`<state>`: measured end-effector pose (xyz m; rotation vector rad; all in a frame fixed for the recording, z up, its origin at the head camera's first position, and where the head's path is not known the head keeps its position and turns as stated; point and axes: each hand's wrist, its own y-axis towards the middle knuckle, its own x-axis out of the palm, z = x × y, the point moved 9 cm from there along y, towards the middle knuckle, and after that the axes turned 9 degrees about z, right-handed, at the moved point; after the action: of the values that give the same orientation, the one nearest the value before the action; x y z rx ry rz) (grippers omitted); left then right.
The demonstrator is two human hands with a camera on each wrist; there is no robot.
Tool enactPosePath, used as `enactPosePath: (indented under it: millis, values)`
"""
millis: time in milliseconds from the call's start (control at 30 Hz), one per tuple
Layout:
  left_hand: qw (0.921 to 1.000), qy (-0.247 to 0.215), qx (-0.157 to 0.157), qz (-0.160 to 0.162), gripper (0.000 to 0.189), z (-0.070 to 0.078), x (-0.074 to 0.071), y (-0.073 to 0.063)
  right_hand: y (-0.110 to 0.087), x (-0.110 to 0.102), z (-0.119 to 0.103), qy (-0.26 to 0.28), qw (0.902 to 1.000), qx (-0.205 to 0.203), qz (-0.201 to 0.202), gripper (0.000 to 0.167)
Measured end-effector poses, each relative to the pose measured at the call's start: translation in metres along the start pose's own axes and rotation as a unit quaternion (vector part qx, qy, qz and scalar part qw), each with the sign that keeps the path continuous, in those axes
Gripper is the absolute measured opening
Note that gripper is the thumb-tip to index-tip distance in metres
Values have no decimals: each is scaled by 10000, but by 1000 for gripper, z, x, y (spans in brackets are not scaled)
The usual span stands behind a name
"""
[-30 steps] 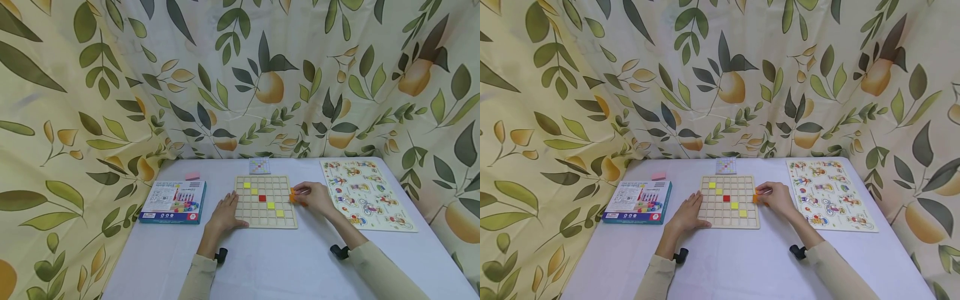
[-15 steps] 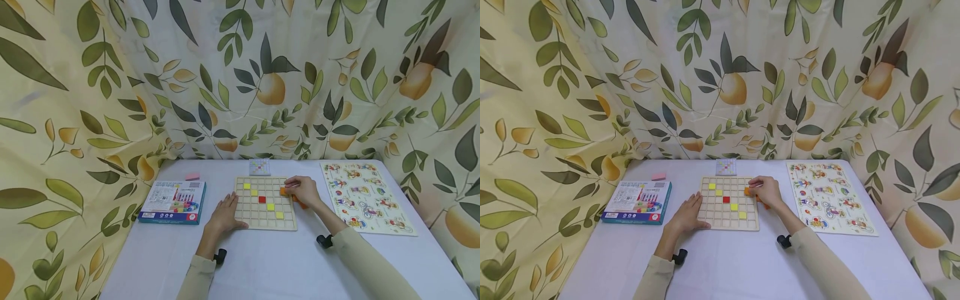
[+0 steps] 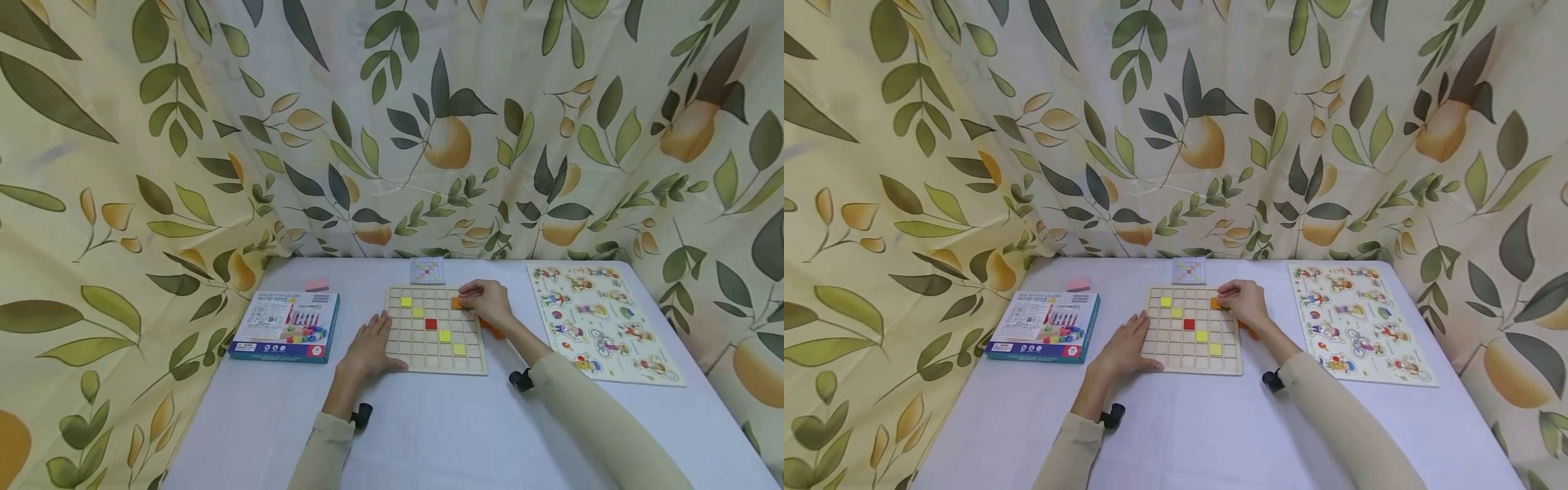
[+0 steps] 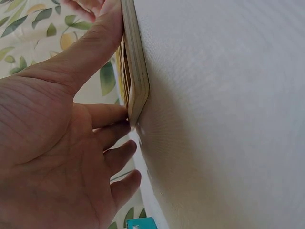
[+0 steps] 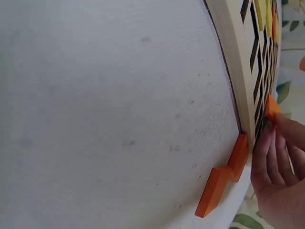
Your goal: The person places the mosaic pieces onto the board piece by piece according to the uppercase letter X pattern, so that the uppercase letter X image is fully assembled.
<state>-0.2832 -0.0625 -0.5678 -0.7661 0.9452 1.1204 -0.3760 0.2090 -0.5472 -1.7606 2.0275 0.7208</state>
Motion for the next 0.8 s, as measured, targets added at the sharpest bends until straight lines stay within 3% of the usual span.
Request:
enactPosePath:
  millis: [267, 433, 667, 800]
  values:
    - [10000, -39, 30, 20, 117, 1, -2, -1, 5, 8, -3, -346, 9991, -221, -134, 9]
    - [10000, 24, 24, -1, 117, 0, 0, -1, 3, 8, -4, -445, 9978, -415, -248, 13]
    - [10000, 76, 11, -41, 117, 0, 0, 0, -4, -13, 1, -462, 9976, -479, 173, 15]
    - [10000, 79, -13, -17, 118, -1, 0, 0, -11, -26, 9, -687, 9968, -335, 215, 16]
